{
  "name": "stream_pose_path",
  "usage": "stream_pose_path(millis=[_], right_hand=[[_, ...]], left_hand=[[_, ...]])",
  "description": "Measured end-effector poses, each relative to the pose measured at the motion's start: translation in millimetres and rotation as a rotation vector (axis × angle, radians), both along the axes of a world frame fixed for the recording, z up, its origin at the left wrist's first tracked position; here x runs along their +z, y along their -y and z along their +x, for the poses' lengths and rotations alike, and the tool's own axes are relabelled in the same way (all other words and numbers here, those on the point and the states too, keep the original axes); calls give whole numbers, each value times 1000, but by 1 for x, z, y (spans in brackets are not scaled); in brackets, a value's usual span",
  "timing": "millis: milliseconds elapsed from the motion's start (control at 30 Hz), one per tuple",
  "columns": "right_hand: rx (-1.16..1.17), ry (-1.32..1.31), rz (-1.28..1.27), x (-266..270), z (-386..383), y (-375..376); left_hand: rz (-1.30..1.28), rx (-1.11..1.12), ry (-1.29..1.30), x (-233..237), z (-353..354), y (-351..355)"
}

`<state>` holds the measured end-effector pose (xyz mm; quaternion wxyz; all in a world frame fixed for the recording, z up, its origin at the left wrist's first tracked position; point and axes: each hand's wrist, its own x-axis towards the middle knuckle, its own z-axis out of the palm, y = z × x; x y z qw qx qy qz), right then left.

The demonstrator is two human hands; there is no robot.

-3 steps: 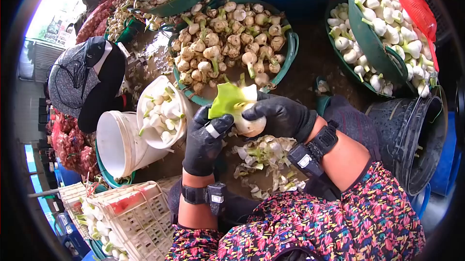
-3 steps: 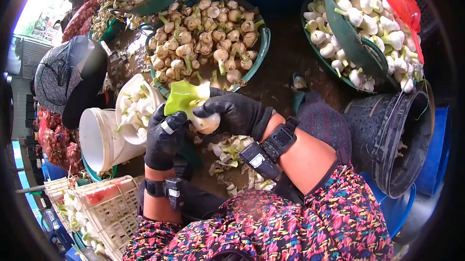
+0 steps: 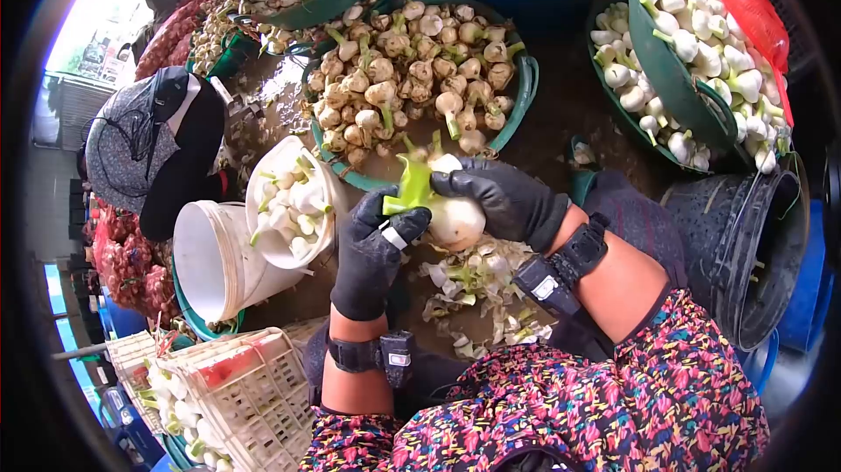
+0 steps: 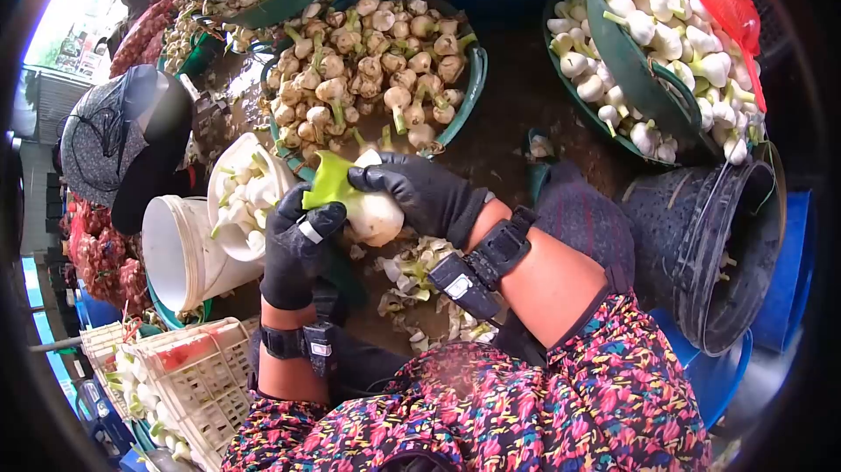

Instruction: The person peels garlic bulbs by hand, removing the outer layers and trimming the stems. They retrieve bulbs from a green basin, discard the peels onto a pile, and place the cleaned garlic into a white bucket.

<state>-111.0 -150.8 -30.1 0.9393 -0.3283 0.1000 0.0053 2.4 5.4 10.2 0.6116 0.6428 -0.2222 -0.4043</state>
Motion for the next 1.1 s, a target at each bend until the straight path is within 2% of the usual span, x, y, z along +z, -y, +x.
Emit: stream_pose_path(millis=[67, 100, 133, 200, 267, 333, 400, 433, 467, 500, 533, 600, 633, 667, 733, 767, 800, 833, 867, 933, 967, 1000, 1067, 1100], right_hand=[[-145, -157, -378, -8, 3, 1], [-303, -82, -294, -7, 11, -6], [-298, -78, -297, -3, 7, -5], [-443, 310, -1635, 9, -8, 5], [-93, 388, -1682, -9, -15, -7], [34, 275, -1728, -7, -22, -10], [87, 15, -1778, 0, -25, 2], [-99, 79, -1941, -7, -27, 11], [-233, -56, -1839, -10, -33, 17], [-122, -80, -1782, -5, -36, 19], [-10, -101, -1726, -3, -37, 21], [497, -132, -1574, -25, -34, 14], [538, -109, -1625, -23, -36, 3], [382, -40, -1698, -20, -36, -3], [43, -184, -1408, -7, -15, -8], [-102, -58, -1292, -1, -10, -3], [-248, 67, -1172, 3, -5, 0], [-353, 31, -955, 4, 0, -6], [-359, 23, -957, 0, 1, -3], [-273, 55, -786, -9, 4, 3], [-373, 36, -832, -11, 4, 2], [-372, 34, -832, -6, 1, 2], [-321, -121, -413, 8, -7, 2], [-416, -127, -393, 11, -7, 4]], left_hand=[[100, -25, 2, 4, 1, 0], [47, 8, 19, -2, 5, -1], [-43, -93, 566, -7, 12, 0], [-28, 151, 100, -1, 21, -2], [0, 194, 112, -13, 33, -12], [83, 205, 110, -23, 36, -19], [69, 221, 123, -30, 49, -27], [102, 151, 699, -33, 62, -35], [138, 64, 1275, -35, 74, -44], [100, 185, 812, -29, 85, -49], [-179, 373, 38, -26, 90, -53], [-169, 379, -43, -35, 91, -53], [-205, 351, -50, -34, 80, -45], [-182, 336, -21, -32, 68, -36], [66, -36, 1461, -36, 65, -26], [58, -43, 1448, -41, 57, -21], [-55, 88, 739, -46, 45, -13], [-146, 199, 28, -48, 37, -6], [-145, 190, 23, -46, 34, -2], [-78, -46, 850, -36, 26, 3], [-32, -72, 956, -27, 22, 6], [-31, -72, 954, -27, 22, 7], [-32, 177, -76, -26, 25, 5], [-85, 290, -232, -37, 32, 1]])
